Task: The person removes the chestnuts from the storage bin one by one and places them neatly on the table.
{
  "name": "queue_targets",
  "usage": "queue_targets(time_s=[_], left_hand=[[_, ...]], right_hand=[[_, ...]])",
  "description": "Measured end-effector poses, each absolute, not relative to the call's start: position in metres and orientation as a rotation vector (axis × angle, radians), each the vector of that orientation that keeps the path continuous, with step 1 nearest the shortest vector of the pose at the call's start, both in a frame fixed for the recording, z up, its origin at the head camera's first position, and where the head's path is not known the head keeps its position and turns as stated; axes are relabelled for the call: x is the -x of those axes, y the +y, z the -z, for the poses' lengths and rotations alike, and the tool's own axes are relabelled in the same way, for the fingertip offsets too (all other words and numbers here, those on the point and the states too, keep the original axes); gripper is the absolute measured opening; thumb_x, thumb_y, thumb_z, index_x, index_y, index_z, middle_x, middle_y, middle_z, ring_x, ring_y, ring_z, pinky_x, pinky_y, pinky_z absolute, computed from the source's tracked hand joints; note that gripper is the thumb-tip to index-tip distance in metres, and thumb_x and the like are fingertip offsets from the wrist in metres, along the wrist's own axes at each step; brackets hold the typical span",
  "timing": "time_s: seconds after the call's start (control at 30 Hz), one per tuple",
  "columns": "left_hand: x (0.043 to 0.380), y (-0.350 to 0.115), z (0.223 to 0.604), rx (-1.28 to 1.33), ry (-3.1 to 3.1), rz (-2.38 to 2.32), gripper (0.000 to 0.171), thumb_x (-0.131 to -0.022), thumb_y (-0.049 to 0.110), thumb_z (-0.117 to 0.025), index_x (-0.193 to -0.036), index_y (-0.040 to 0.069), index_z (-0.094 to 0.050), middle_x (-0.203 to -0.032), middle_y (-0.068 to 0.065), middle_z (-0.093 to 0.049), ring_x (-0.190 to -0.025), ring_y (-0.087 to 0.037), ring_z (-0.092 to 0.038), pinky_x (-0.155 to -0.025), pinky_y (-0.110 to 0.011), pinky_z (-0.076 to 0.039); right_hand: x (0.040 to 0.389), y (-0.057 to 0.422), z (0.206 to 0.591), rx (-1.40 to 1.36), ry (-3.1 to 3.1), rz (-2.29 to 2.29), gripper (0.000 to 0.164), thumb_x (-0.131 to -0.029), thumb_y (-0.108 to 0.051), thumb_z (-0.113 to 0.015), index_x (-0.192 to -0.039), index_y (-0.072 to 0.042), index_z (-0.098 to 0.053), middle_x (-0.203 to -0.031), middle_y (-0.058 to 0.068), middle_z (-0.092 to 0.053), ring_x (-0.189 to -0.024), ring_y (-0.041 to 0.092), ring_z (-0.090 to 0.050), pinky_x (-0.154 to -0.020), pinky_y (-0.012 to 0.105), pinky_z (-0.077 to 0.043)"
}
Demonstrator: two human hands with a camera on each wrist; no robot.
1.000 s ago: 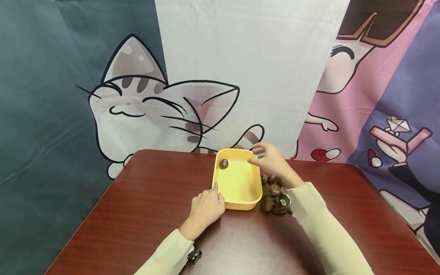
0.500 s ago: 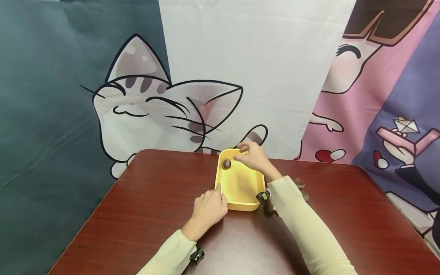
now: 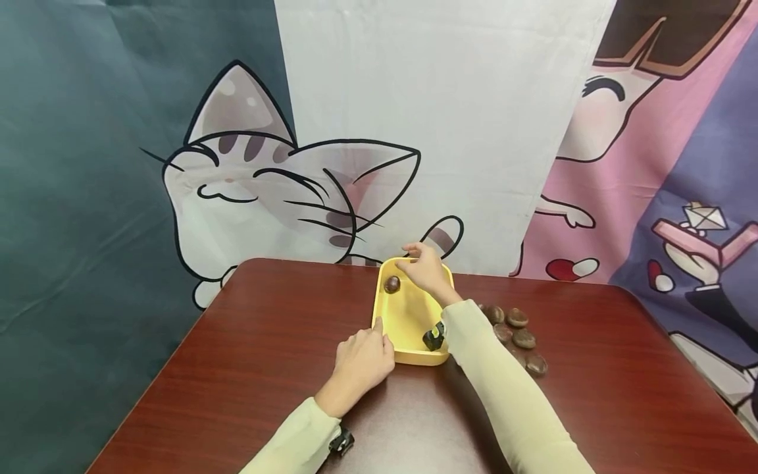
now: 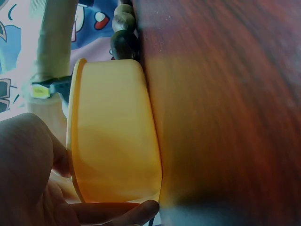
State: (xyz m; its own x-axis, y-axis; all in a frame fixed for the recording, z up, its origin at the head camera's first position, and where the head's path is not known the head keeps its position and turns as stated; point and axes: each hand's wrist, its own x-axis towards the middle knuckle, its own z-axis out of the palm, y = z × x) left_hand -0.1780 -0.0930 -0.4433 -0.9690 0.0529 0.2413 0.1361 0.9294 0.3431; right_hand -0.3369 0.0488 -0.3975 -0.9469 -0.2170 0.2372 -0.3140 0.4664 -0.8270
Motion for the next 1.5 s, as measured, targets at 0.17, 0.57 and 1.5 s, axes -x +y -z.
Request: queue_targets(time_s=[0.17, 0.57, 1.5], left_hand=[[0.177, -0.091, 0.444, 0.140, -2.854, 0.529, 0.048, -0.096, 0.026, -0.049, -0.134, 0.000, -0.060, -0.096, -0.010, -0.074, -0.077, -0.033, -0.070, -0.058, -0.048, -0.051], [0.178, -0.093, 0.443, 0.125, -2.856, 0.513, 0.048, -0.096, 0.027, -0.049, -0.134, 0.000, -0.059, -0.097, -0.012, -0.073, -0.079, -0.034, -0.070, -0.060, -0.050, -0.051], [0.177, -0.093, 0.442, 0.139, -2.857, 0.517, 0.049, -0.096, 0.027, -0.048, -0.135, -0.001, -0.059, -0.097, -0.012, -0.073, -0.077, -0.034, -0.070, -0.058, -0.049, -0.050]], right_hand=[[0.344, 0.045, 0.411, -0.427, -2.614, -1.495, 0.041, -0.089, -0.016, -0.069, -0.126, 0.001, -0.062, -0.131, 0.022, -0.059, -0.115, 0.038, -0.060, -0.092, 0.046, -0.051], [0.353, 0.033, 0.432, -0.410, -2.815, -1.358, 0.045, -0.084, -0.010, -0.074, -0.125, 0.005, -0.063, -0.122, 0.024, -0.065, -0.113, 0.037, -0.062, -0.094, 0.044, -0.049], [0.358, 0.020, 0.451, -0.446, -2.941, -1.115, 0.035, -0.072, -0.009, -0.087, -0.098, 0.004, -0.067, -0.093, 0.013, -0.067, -0.087, 0.023, -0.061, -0.077, 0.032, -0.050]])
